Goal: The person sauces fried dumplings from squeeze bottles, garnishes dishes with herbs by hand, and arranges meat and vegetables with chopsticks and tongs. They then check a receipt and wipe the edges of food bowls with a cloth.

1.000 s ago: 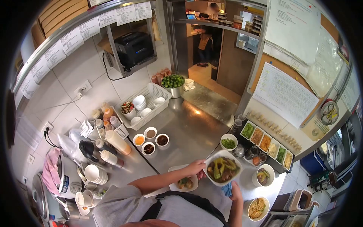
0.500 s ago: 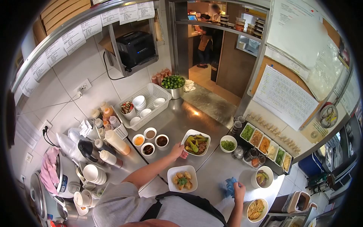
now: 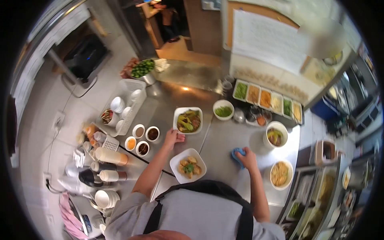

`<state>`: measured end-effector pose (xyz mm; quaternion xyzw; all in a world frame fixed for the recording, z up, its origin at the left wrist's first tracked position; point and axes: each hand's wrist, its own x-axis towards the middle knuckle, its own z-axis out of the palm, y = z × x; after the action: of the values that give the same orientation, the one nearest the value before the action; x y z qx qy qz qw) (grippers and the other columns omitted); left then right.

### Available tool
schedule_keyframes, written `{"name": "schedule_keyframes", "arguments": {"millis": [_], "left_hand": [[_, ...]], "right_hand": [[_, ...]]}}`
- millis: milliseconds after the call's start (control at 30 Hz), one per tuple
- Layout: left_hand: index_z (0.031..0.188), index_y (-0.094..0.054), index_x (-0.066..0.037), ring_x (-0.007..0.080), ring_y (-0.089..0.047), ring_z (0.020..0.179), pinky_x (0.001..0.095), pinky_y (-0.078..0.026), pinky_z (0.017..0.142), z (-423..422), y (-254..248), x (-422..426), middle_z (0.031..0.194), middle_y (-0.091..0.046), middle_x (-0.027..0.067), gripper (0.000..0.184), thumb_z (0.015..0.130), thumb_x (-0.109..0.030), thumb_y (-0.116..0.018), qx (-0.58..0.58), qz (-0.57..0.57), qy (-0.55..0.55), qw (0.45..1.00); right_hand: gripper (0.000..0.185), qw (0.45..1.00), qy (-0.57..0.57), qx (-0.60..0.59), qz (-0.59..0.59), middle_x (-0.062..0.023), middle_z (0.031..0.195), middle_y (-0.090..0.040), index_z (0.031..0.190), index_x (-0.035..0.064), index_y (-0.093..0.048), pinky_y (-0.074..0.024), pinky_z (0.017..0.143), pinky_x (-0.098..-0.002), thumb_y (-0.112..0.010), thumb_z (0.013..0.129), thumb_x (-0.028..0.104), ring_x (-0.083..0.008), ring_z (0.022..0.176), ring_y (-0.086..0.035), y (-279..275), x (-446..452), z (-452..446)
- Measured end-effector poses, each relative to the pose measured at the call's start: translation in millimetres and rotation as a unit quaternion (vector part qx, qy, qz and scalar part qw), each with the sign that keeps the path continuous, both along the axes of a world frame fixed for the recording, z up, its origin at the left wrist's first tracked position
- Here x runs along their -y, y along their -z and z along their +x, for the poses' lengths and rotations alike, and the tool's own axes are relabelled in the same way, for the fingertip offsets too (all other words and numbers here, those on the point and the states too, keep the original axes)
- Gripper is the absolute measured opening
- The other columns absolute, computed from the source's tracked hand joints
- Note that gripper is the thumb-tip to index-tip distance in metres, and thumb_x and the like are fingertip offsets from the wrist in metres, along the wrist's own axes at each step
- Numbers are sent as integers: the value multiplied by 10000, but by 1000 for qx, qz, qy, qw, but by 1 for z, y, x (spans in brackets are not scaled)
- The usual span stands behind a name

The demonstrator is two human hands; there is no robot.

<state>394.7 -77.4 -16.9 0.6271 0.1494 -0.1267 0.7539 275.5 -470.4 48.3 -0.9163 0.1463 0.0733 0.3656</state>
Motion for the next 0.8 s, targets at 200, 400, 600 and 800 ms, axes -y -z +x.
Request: {"name": "schedule_keyframes", "arguments": {"millis": [200, 400, 600, 800], "left_hand": [[1118, -469, 31, 207, -673, 674, 310, -590, 611, -5, -24, 6, 878, -673, 198, 263, 979, -192, -462, 19, -8, 2, 1000], [1207, -474, 47, 198, -667, 629, 297, -568, 549, -12, -25, 11, 826, -678, 191, 318, 968, -163, -484, 38, 8, -52, 998], [1274, -481, -18, 170, -652, 588, 292, -567, 537, -13, -25, 13, 821, -682, 159, 361, 969, -210, -496, 21, -11, -83, 996], [1277, -475, -24, 181, -658, 593, 293, -567, 532, -12, -21, 12, 832, -682, 161, 370, 968, -225, -507, 11, -24, -77, 997]], "right_hand": [[594, 990, -100, -87, -55, -209, 991, -668, 1147, 85, -594, -496, 825, -431, -737, 720, 473, -368, 947, -638, -5, 7, -3], [580, 983, -146, -76, -84, -199, 1035, -657, 1160, 96, -592, -497, 805, -445, -739, 719, 444, -374, 971, -622, -18, 6, 5], [616, 982, -160, -47, -92, -195, 910, -685, 1067, 61, -655, -522, 774, -422, -813, 581, 406, -351, 873, -661, 19, 15, 18], [394, 988, -128, 30, -82, -185, 742, -670, 905, 27, -698, -532, 689, -424, -713, 627, 306, -356, 723, -664, 16, 9, 17]]}}
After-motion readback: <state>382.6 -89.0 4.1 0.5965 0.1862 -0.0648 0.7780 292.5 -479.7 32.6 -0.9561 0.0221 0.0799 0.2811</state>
